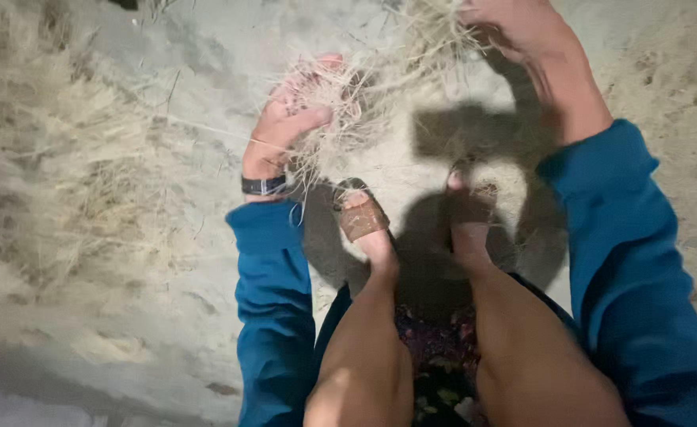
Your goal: The person gathers loose dried plant fibers from the floor, gathers them into a bundle, and ties the bundle with a thin fiber strand.
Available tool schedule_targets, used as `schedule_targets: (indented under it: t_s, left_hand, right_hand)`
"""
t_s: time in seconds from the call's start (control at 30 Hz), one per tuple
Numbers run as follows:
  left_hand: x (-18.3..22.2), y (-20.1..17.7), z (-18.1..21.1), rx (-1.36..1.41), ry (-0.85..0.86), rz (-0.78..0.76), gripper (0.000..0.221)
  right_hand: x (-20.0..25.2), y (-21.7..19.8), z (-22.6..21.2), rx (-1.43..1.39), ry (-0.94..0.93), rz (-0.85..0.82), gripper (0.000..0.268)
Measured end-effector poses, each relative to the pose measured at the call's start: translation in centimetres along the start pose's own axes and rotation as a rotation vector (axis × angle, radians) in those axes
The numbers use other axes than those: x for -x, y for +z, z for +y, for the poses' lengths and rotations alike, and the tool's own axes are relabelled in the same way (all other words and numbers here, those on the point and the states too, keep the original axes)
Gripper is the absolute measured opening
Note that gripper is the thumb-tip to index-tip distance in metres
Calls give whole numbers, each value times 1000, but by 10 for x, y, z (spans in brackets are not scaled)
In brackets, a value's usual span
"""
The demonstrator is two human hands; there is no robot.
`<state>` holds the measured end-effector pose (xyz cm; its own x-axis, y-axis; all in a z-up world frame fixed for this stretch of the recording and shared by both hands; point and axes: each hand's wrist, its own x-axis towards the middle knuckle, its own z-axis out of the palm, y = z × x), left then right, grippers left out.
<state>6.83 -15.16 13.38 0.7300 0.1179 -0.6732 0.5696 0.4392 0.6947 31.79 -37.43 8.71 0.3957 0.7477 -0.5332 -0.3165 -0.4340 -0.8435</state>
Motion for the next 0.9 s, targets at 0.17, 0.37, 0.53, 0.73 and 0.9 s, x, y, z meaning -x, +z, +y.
schedule_targets:
  t_s: [0.17, 0.37, 0.53, 0.73, 0.9]
  left_hand:
    - [-7, -15, -35, -1136, 342, 418, 72]
    - [2, 102, 52, -622, 442, 57, 79]
    - [-7, 121, 32, -393, 301, -8, 71]
    - [6, 110, 32, -372, 334, 66, 53]
    - [17, 102, 55, -294, 212, 4, 64]
  right_hand:
    - [36, -38, 67, -22, 199, 289, 39]
    - [58, -4, 77, -369, -194, 23, 57]
    - [12, 12, 139, -355, 283, 574, 61]
    - [51, 26, 97, -427, -163, 89, 15]
    - [74, 54, 88, -613, -96, 95, 21]
